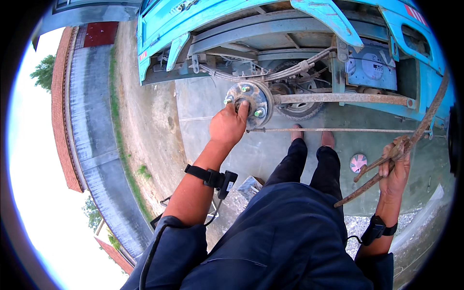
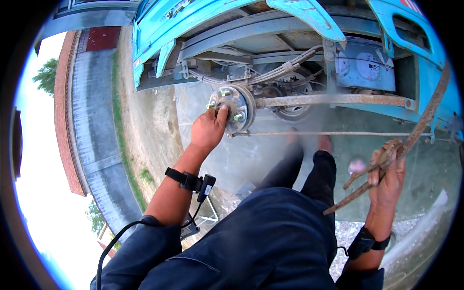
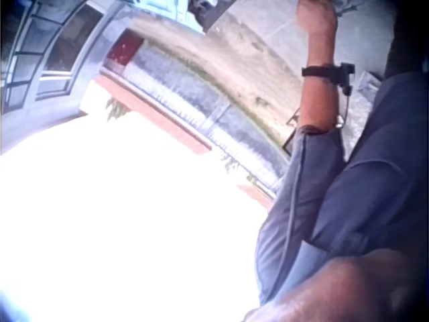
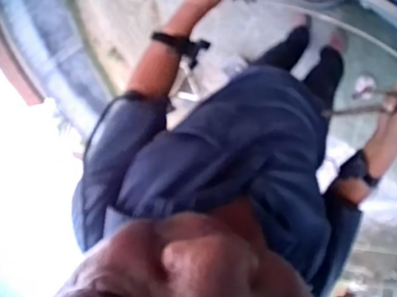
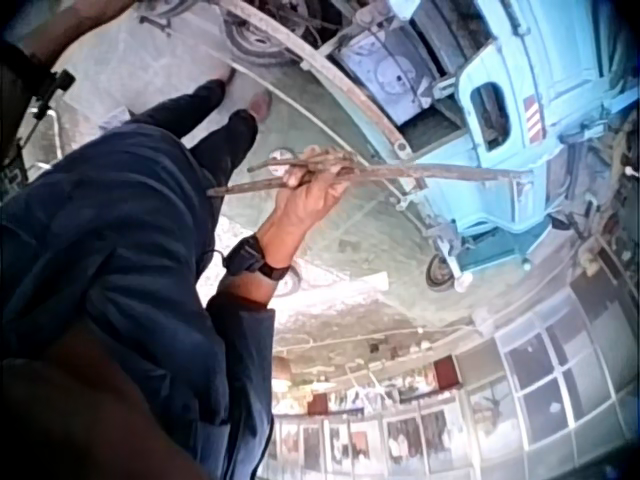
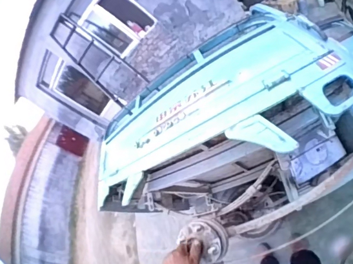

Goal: The person works on a vehicle axle using a hammer and a wrench. They strike the hub assembly with the hammer and use a large open-ended wrench together with a metal rod to manipulate the central hub component.

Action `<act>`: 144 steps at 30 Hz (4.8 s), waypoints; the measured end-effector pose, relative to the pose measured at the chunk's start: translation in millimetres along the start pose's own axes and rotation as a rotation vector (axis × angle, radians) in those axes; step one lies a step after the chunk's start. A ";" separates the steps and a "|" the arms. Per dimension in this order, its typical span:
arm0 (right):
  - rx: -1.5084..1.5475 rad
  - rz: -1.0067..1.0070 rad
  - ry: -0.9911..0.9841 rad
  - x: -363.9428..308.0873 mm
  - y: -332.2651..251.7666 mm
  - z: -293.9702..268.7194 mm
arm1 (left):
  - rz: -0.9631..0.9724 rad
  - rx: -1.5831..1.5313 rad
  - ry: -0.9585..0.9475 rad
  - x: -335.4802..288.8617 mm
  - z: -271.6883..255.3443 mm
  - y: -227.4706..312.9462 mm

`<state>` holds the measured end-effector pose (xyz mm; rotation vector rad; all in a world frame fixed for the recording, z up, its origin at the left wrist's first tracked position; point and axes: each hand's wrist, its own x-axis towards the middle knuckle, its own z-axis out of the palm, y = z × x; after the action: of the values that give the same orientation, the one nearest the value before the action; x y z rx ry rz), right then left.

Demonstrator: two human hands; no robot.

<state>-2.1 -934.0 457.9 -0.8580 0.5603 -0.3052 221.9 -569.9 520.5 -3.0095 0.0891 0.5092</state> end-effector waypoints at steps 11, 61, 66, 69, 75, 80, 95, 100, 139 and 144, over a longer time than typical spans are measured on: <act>0.009 -0.004 -0.003 -0.6 3.1 -1.2 | 0.456 0.389 -0.009 16.0 -31.0 -4.2; -0.003 0.155 -0.163 7.4 45.3 44.5 | 0.627 0.321 0.017 24.2 -32.7 -26.2; 0.006 0.167 -0.153 10.5 50.0 46.2 | 0.638 0.425 -0.018 28.0 -32.2 -20.0; 0.013 0.167 -0.157 12.5 52.5 47.5 | 0.633 0.431 -0.014 28.7 -29.4 -22.1; 0.020 0.180 -0.158 16.8 56.4 49.2 | 0.543 0.355 0.016 21.5 -22.9 -22.1; 0.031 0.175 -0.185 20.1 54.1 55.1 | 0.287 0.085 0.015 11.9 -10.4 -13.8; -0.025 0.208 -0.240 29.4 46.9 62.3 | 0.602 0.052 0.045 10.8 -30.1 -28.9; -0.019 0.212 -0.231 30.1 48.6 64.3 | 0.600 -0.006 0.055 11.7 -24.0 -31.0; 0.046 0.222 -0.259 27.0 45.0 55.8 | 0.173 0.107 -0.142 7.4 -28.4 -7.9; 0.057 0.226 -0.279 26.3 43.2 48.8 | 0.386 0.367 -0.122 6.0 -43.0 -9.6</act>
<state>48.9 -888.9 440.7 -0.7584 0.3816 0.0058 242.3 -564.7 559.7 -2.5968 0.6831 0.6264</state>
